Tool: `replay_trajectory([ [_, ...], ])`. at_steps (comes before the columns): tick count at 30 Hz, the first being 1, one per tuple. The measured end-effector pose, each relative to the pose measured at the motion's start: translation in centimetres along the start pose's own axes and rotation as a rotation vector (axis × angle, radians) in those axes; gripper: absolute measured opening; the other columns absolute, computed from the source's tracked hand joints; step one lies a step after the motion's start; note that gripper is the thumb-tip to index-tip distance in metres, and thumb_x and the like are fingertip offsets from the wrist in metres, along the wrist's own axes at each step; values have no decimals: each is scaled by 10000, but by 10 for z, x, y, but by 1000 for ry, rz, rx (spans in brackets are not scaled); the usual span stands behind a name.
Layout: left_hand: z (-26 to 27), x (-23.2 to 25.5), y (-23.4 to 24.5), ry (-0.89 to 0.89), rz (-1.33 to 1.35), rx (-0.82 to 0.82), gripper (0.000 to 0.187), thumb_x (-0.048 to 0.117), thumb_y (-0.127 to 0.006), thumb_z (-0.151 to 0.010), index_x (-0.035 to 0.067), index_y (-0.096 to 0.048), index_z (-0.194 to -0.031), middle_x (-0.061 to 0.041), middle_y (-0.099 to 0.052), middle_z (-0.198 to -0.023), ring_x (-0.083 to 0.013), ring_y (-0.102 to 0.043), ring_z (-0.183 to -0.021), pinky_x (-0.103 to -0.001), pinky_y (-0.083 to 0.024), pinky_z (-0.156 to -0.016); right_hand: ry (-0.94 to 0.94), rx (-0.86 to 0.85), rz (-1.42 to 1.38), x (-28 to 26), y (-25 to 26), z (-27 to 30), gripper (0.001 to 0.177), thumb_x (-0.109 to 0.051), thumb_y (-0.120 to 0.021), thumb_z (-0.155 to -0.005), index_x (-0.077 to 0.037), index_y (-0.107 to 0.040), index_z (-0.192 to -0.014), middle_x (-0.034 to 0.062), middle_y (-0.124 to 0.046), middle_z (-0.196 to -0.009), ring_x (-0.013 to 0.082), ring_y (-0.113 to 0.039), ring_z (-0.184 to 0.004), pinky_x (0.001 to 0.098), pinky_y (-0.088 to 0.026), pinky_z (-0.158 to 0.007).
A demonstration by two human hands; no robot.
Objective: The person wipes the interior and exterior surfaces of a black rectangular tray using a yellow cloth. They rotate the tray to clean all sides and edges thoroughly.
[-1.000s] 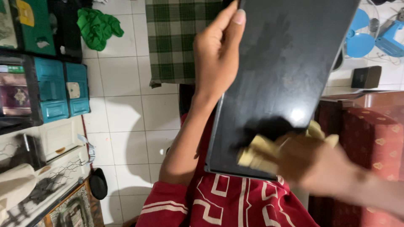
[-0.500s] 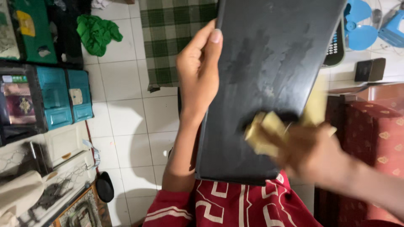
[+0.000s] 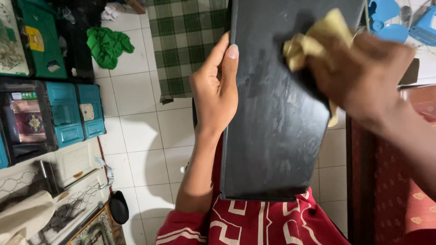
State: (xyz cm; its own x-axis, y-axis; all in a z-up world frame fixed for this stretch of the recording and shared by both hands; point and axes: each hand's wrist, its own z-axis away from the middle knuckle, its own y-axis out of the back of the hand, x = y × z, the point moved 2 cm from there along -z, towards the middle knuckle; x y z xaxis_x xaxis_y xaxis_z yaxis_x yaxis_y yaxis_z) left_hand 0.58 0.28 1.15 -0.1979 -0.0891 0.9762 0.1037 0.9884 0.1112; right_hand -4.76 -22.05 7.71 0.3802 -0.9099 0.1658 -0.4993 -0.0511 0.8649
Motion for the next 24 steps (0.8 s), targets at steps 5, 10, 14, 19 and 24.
replay_trajectory([
  [5, 3, 1, 2, 62, 49, 17, 348, 208, -560, -1141, 22, -644, -1422, 113, -432, -701, 5, -350, -604, -227, -263, -537, -115, -53, -157, 2, -10, 3, 340, -268, -819, -978, -51, -721, -1221, 38, -572, -671, 152, -503, -509, 318, -377, -501],
  [10, 5, 2, 0, 85, 106, 8, 343, 203, -580, -1150, 20, -651, -1432, 110, -455, -727, 14, -368, -635, -220, -290, -584, -14, -294, -199, -24, 13, 34, 534, -204, -822, -758, -30, -697, -1247, 93, -653, -752, 177, -544, -481, 348, -401, -378],
  [14, 3, 2, 2, 106, 146, 5, 341, 193, -582, -1140, 15, -653, -1421, 109, -456, -745, 4, -366, -648, -220, -274, -563, 142, -349, -431, -68, 24, 59, 585, -175, -784, -653, 47, -658, -1180, 64, -586, -712, 193, -571, -547, 393, -478, -421],
  [19, 11, 4, 3, 11, 1, -22, 354, 208, -561, -1149, 24, -627, -1444, 102, -413, -697, 10, -357, -589, -217, -267, -528, 87, -268, -469, -64, 22, 71, 532, -170, -770, -623, -1, -658, -1115, 24, -528, -579, 198, -550, -462, 401, -441, -378],
  [24, 17, 7, -4, -46, -78, -25, 358, 215, -556, -1144, 15, -619, -1433, 105, -420, -656, 11, -373, -578, -226, -276, -529, -257, -317, -292, 11, -2, 57, 583, -148, -796, -858, 26, -646, -1394, 69, -632, -672, 190, -554, -490, 352, -414, -448],
])
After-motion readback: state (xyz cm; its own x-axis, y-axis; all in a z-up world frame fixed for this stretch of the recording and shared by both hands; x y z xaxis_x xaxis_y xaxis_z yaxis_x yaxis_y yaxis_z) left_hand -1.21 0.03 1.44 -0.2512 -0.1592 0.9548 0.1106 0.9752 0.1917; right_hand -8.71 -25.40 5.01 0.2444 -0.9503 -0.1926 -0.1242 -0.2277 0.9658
